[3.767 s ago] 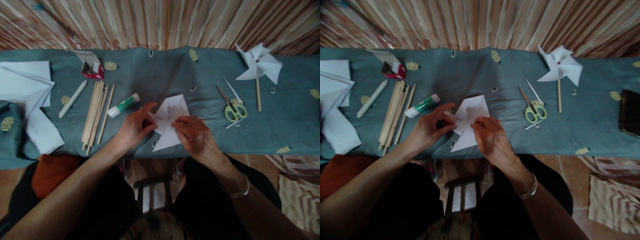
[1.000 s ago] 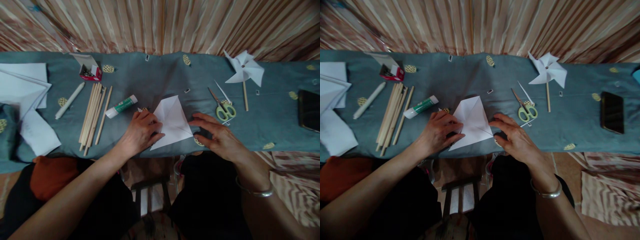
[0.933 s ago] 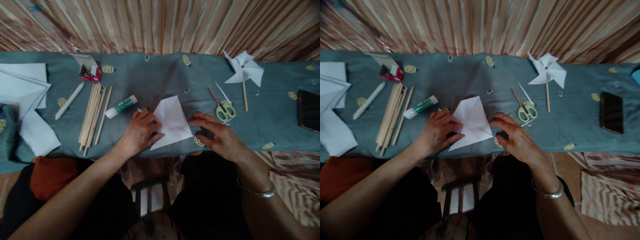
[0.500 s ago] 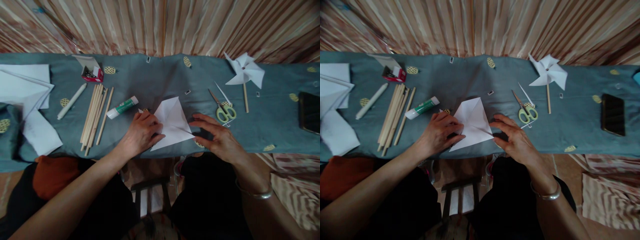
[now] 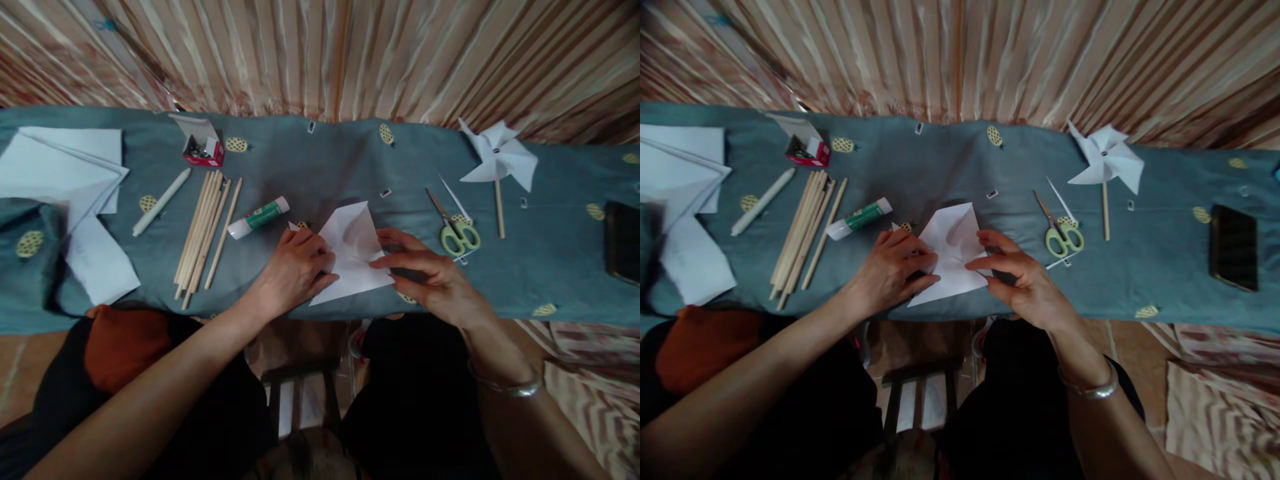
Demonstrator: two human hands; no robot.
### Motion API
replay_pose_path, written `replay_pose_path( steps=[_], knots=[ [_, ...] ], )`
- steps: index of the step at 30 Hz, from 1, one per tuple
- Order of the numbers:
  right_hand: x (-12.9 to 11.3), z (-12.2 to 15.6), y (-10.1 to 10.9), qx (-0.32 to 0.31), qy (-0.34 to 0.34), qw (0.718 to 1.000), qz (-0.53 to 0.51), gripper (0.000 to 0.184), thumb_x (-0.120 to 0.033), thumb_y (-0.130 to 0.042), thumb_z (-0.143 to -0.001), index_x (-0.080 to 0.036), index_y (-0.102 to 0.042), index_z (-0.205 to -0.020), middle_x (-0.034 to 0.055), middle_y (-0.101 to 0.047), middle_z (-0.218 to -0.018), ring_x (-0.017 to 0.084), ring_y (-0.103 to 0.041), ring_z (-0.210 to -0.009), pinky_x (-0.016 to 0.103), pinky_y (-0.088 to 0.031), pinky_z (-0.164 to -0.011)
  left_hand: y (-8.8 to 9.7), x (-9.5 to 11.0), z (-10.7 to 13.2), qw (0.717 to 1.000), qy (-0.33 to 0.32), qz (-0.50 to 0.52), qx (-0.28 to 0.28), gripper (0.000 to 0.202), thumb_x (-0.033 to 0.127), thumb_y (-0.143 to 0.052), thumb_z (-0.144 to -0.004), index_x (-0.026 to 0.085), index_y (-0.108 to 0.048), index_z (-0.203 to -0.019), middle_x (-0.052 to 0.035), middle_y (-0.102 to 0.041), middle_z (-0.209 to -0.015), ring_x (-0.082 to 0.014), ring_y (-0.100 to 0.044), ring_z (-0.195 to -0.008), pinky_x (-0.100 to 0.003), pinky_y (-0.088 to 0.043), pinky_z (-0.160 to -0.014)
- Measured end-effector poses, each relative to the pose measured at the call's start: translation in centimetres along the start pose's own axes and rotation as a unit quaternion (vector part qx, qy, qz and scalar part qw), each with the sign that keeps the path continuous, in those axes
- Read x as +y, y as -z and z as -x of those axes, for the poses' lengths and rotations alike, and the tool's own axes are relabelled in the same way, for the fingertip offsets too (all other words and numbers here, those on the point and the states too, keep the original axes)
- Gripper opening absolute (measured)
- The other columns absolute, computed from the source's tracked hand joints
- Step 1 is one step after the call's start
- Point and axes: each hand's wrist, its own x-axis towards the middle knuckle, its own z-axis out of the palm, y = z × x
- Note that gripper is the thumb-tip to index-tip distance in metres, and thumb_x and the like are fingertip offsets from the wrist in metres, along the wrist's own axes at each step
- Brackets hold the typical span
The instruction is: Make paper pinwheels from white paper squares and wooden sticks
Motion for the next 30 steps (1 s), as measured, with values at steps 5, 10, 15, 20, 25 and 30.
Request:
replay_pose_path(
  steps=[5, 10, 15, 20, 25, 30],
  knots=[
    [0.0, -0.5, -0.2, -0.005, 0.001, 1.0, -0.008, 0.011, -0.029, -0.071, -0.083, -0.032, -0.077, -0.091, 0.0017, -0.053, -0.144, 0.027, -0.05, -0.134, 0.05, -0.037, -0.115, 0.1, 0.1, 0.0, 1.0, -0.004, 0.002, 0.011, 0.025, 0.041, -0.063, -0.09, 0.018, -0.069, -0.095, -0.0064, -0.068, -0.098, -0.0252, -0.052, -0.094, -0.039, -0.037, -0.082],
    [-0.1, -1.5, -1.2, 0.022, 0.004, 1.0, 0.003, 0.009, -0.031, -0.069, -0.086, -0.03, -0.077, -0.09, 0.0031, -0.06, -0.135, 0.026, -0.056, -0.127, 0.05, -0.042, -0.11, 0.1, 0.3, 0.0, 1.0, 0.003, 0.005, 0.009, 0.024, 0.04, -0.062, -0.091, 0.017, -0.069, -0.094, -0.0061, -0.068, -0.097, -0.0252, -0.053, -0.094, -0.039, -0.037, -0.081],
    [-0.1, -2.8, -2.8, 0.073, 0.015, 0.997, 0.012, 0.008, -0.03, -0.069, -0.085, -0.03, -0.077, -0.087, 0.0028, -0.062, -0.129, 0.025, -0.059, -0.121, 0.048, -0.047, -0.106, 0.0, 0.3, 0.0, 1.0, 0.007, 0.004, 0.004, 0.026, 0.041, -0.061, -0.091, 0.017, -0.069, -0.096, -0.0071, -0.067, -0.097, -0.0252, -0.052, -0.093, -0.04, -0.038, -0.08],
    [-0.1, -3.6, -3.8, 0.103, 0.01, 0.994, 0.035, 0.007, -0.027, -0.07, -0.083, -0.029, -0.077, -0.085, 0.0036, -0.065, -0.123, 0.026, -0.061, -0.116, 0.046, -0.052, -0.101, 0.1, 0.4, 0.1, 1.0, 0.01, 0.004, -0.003, 0.028, 0.042, -0.06, -0.092, 0.016, -0.069, -0.097, -0.0077, -0.066, -0.097, -0.0255, -0.052, -0.091, -0.039, -0.038, -0.078],
    [0.1, -3.9, -4.5, 0.123, 0.015, 0.99, 0.065, 0.008, -0.022, -0.07, -0.081, -0.029, -0.075, -0.081, 0.003, -0.065, -0.119, 0.025, -0.062, -0.112, 0.045, -0.052, -0.099, 0.1, 0.4, 0.1, 1.0, 0.01, 0.009, 0.002, 0.028, 0.042, -0.06, -0.091, 0.016, -0.069, -0.098, -0.0076, -0.066, -0.097, -0.0254, -0.052, -0.092, -0.039, -0.038, -0.078],
    [0.0, -4.1, -4.8, 0.125, 0.014, 0.987, 0.103, 0.008, -0.019, -0.067, -0.081, -0.024, -0.073, -0.078, 0.0058, -0.064, -0.12, 0.025, -0.063, -0.109, 0.046, -0.05, -0.098, 0.1, 0.4, 0.0, 1.0, 0.011, 0.014, 0.006, 0.027, 0.041, -0.061, -0.092, 0.016, -0.069, -0.098, -0.0074, -0.066, -0.097, -0.0248, -0.052, -0.092, -0.039, -0.038, -0.079]
  ],
)
